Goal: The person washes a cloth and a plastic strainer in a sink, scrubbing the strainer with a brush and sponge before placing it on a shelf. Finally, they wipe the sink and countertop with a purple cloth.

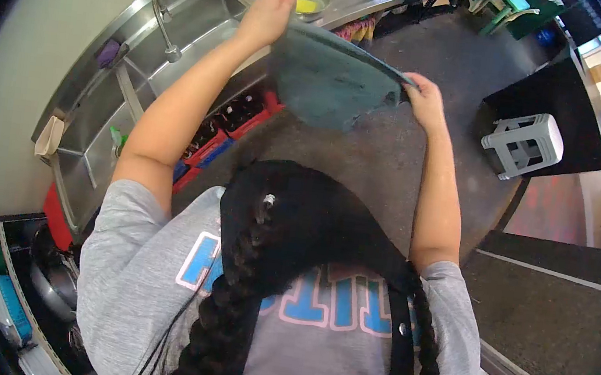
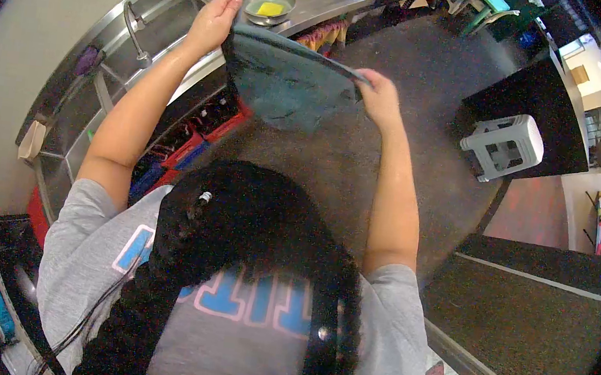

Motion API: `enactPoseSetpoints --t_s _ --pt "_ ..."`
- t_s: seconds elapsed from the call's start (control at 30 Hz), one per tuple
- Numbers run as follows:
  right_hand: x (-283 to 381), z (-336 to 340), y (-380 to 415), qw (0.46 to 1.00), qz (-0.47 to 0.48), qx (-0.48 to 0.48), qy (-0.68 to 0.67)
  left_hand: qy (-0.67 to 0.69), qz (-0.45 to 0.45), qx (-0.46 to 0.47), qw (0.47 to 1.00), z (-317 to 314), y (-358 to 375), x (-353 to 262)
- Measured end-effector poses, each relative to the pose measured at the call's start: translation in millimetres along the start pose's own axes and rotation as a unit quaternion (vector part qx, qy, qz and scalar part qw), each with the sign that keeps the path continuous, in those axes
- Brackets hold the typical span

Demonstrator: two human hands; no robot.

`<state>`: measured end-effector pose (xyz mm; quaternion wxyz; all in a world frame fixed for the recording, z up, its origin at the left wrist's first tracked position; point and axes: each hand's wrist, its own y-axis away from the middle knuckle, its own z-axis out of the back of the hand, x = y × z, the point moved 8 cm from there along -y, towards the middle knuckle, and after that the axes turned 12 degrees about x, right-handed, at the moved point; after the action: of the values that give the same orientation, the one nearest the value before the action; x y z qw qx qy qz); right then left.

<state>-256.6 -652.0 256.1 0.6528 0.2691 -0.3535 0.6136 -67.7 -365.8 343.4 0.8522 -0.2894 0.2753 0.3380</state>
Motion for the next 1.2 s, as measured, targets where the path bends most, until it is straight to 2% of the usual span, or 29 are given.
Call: enactPoseSetpoints --t_s 0.03,0.1,0.13,0.17,0.23,0.27,0.3,0.33,0.37,0.4,0.43,0.47,0.5,0.53,0.57,0.6,0.63,0.67,0.7,0.73,0.77,0.8,0.87,0.93,1.0,1.03,1.1,1.13,1.2 --pt "17 15 7 1.0 -0.023 -0.008 0.016 0.002 -0.002 -0.002 1.0 -2 1 1" --pt "6 40 7 0.997 0.006 -0.027 0.071 0.078 -0.038 0.21 0.974 -39 3 -6" --pt "2 48 11 0.999 -0.035 0.004 0.032 -0.002 -0.063 0.227 0.972 -44 8 -11" --pt "-1 54 16 0.996 -0.076 0.036 -0.007 -0.001 -0.065 0.225 0.972 -42 9 -16" --pt "8 74 28 0.996 -0.071 0.053 0.004 -0.187 -0.084 0.353 0.913 -51 17 -31" --pt "21 80 34 0.996 -0.04 0.081 -0.027 -0.16 -0.059 0.404 0.899 -47 20 -44" --pt "29 84 39 0.992 -0.008 0.108 -0.058 -0.16 -0.06 0.404 0.899 -48 19 -43" --pt "12 92 40 0.971 -0.012 0.088 -0.224 0.133 -0.032 0.411 0.901 -48 16 -43" --pt "-1 98 37 0.928 0.039 0.087 -0.361 0.416 0.001 0.382 0.825 -48 11 -39" --pt "-12 85 42 0.843 0.062 0.089 -0.527 0.721 0.052 0.306 0.62 -76 5 -17" --pt "-17 72 42 0.73 0.086 0.09 -0.672 0.765 0.126 0.263 0.574 -116 24 0" --pt "-22 46 53 0.723 0.029 0.04 -0.689 0.801 0.187 0.219 0.525 -143 40 -6" --pt "-31 11 69 0.712 -0.039 0.063 -0.699 0.817 0.164 0.238 0.499 -134 76 -86" --pt "-59 -22 93 0.728 -0.096 0.086 -0.674 0.83 0.17 0.31 0.431 -168 103 -81" --pt "-74 -58 124 0.651 -0.145 0.121 -0.735 0.831 0.198 0.304 0.421 -187 124 -73" --pt "-85 -87 153 0.588 -0.115 0.176 -0.781 0.843 0.22 0.317 0.375 -214 144 -53" --pt "-90 -110 177 0.55 -0.131 0.152 -0.811 0.843 0.222 0.312 0.379 -223 154 -44" --pt "-102 -122 194 0.568 -0.112 0.153 -0.801 0.829 0.169 0.375 0.38 -246 159 -9" --pt "-115 -132 207 0.56 -0.13 0.154 -0.804 0.808 0.122 0.437 0.375 -264 174 24" --pt "-138 -132 216 0.667 -0.145 0.131 -0.719 0.813 0.132 0.431 0.37 -262 188 31" --pt "-151 -127 216 0.764 -0.149 0.104 -0.619 0.798 0.217 0.377 0.417 -261 192 48" --pt "-143 -121 215 0.737 -0.169 0.057 -0.652 0.772 0.298 0.323 0.459 -255 195 60" --pt "-153 -110 213 0.737 -0.179 0.023 -0.652 0.759 0.314 0.336 0.461 -233 199 51" --pt "-162 -102 217 0.733 -0.19 -0.014 -0.653 0.744 0.331 0.352 0.462 -238 207 54" --pt "-161 -84 217 0.772 -0.214 -0.083 -0.593 0.646 0.268 0.296 0.651 -241 193 84" --pt "-155 -79 216 0.767 -0.215 -0.093 -0.597 0.641 0.271 0.306 0.649 -243 192 85" --pt "-156 -58 223 0.859 -0.283 -0.114 -0.41 0.454 0.225 0.263 0.821 -228 179 96" --pt "-161 -57 223 0.856 -0.287 -0.12 -0.413 0.422 0.252 0.24 0.837 -224 174 103" --pt "-160 -41 214 0.901 -0.22 -0.132 -0.35 0.46 0.222 0.191 0.838 -213 165 94"
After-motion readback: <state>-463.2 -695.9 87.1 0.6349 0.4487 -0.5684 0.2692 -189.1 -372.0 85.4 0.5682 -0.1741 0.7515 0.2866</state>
